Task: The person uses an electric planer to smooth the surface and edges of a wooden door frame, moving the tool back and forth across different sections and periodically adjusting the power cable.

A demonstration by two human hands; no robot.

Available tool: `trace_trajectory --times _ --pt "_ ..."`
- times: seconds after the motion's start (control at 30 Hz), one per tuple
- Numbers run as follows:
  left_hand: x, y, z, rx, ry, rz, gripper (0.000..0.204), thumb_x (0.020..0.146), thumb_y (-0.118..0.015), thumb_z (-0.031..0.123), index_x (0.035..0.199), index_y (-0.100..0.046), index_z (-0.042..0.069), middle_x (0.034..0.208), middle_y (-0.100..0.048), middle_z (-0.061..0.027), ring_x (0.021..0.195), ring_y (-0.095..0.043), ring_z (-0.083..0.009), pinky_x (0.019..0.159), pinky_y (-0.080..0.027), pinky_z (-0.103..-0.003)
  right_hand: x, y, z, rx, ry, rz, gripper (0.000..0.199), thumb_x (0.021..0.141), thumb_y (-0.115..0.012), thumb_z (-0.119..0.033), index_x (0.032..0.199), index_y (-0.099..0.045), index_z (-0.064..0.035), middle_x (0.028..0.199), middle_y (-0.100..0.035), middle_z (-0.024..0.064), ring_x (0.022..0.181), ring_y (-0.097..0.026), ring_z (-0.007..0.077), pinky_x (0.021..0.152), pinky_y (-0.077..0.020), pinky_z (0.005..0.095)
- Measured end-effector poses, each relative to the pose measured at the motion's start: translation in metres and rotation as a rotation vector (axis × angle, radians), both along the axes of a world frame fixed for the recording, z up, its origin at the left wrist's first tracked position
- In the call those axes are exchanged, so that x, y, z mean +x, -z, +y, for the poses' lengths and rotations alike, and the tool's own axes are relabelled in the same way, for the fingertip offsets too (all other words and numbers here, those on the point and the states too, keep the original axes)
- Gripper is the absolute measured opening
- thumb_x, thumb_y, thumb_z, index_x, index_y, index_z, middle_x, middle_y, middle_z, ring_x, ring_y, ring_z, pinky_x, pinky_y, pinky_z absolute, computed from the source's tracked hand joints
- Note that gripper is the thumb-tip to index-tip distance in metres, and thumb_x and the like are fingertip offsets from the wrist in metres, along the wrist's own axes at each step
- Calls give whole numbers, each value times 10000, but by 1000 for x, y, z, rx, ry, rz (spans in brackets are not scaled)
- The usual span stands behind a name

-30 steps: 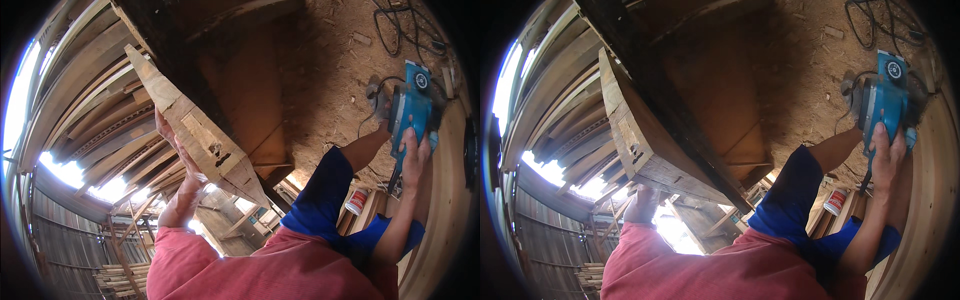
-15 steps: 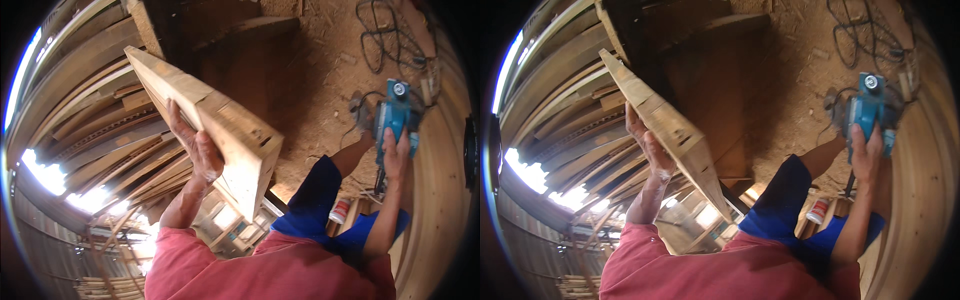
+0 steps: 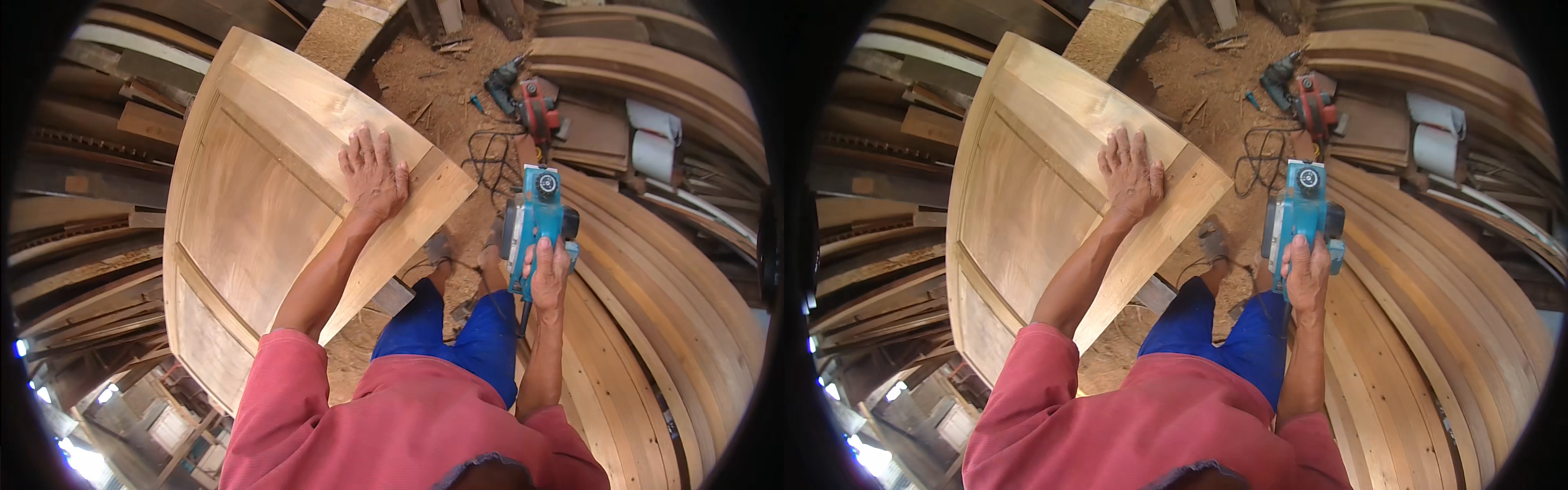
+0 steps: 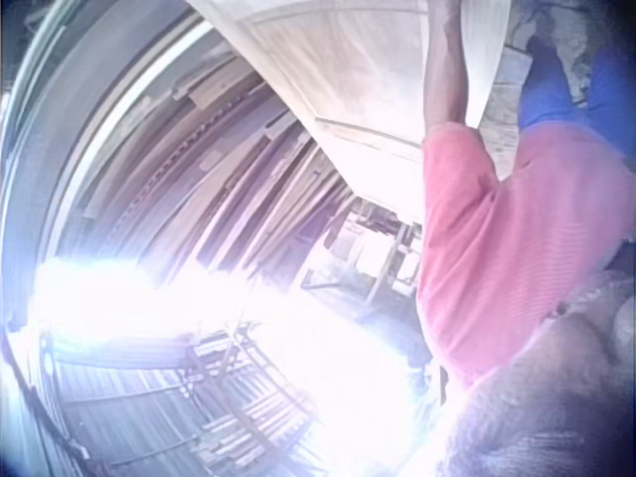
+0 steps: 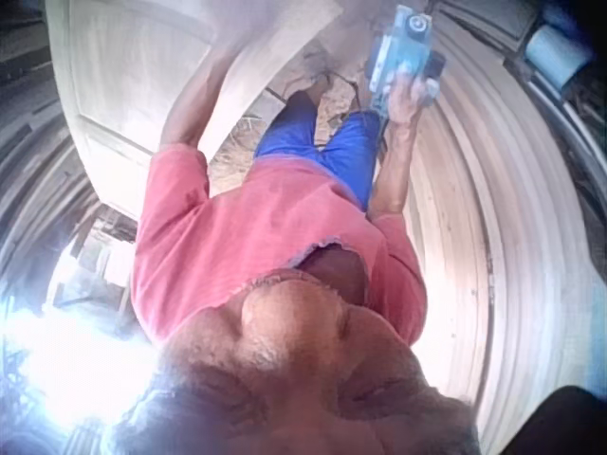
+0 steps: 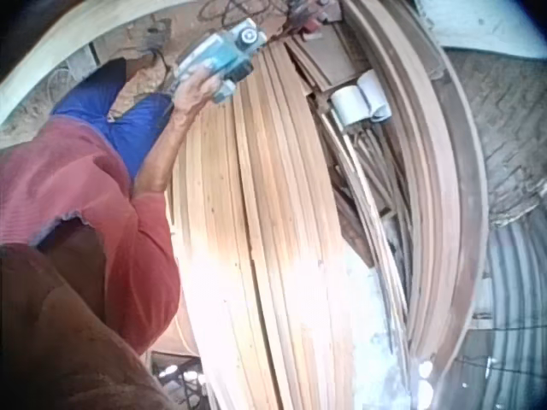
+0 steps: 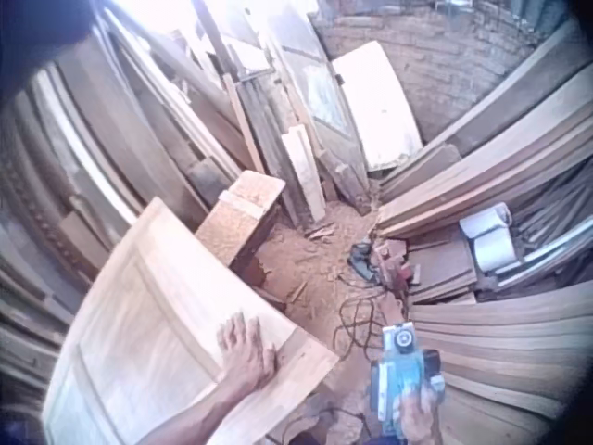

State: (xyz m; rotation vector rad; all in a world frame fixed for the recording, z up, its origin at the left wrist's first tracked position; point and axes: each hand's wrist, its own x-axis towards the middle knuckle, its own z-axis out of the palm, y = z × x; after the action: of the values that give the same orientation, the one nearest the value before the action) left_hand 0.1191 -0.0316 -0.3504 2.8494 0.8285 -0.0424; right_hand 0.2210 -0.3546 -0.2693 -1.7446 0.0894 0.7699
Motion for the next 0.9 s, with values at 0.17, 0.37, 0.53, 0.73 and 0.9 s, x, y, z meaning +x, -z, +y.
trace_trajectory --times 0.17,0.37,0.53,0.73,0.9 --pt "-4 3 4 -17 -44 -77 730 996 -504 428 1594 -322 51 1684 -191 -285 1575 -121 -446 1251 -41 -617 15 -59 24 147 -201 3 617 1003 -576 -605 1112 -589 2 721 -547 19 607 -531 102 562 -433 265" --pt "-75 1 -8 -16 -618 10 776 1001 -498 468 1634 -268 82 1704 -107 -295 1583 -56 -476 1242 -18 -652 29 -68 52 180 -469 100 609 979 -604 -621 1053 -600 -16 715 -568 14 609 -532 84 578 -448 256" --pt "-113 -4 -27 -24 -767 78 805 1003 -487 466 1651 -202 82 1696 -97 -311 1562 -78 -518 1222 -44 -687 32 -48 51 44 -807 -90 700 941 -606 -667 976 -599 32 729 -590 171 697 -617 322 677 -492 436" --pt "-114 0 -30 -14 -783 63 775 1008 -480 458 1650 -224 107 1697 -114 -298 1566 -81 -497 1227 -49 -679 54 -42 93 27 -936 -182 586 966 -608 -562 981 -622 25 775 -638 220 738 -654 386 690 -505 448" --pt "-110 -3 -32 -17 -796 96 751 1021 -457 453 1651 -230 112 1700 -124 -288 1571 -84 -486 1238 -47 -654 69 -29 195 64 -954 -220 465 986 -603 -448 974 -657 14 790 -662 222 756 -663 403 691 -505 462"
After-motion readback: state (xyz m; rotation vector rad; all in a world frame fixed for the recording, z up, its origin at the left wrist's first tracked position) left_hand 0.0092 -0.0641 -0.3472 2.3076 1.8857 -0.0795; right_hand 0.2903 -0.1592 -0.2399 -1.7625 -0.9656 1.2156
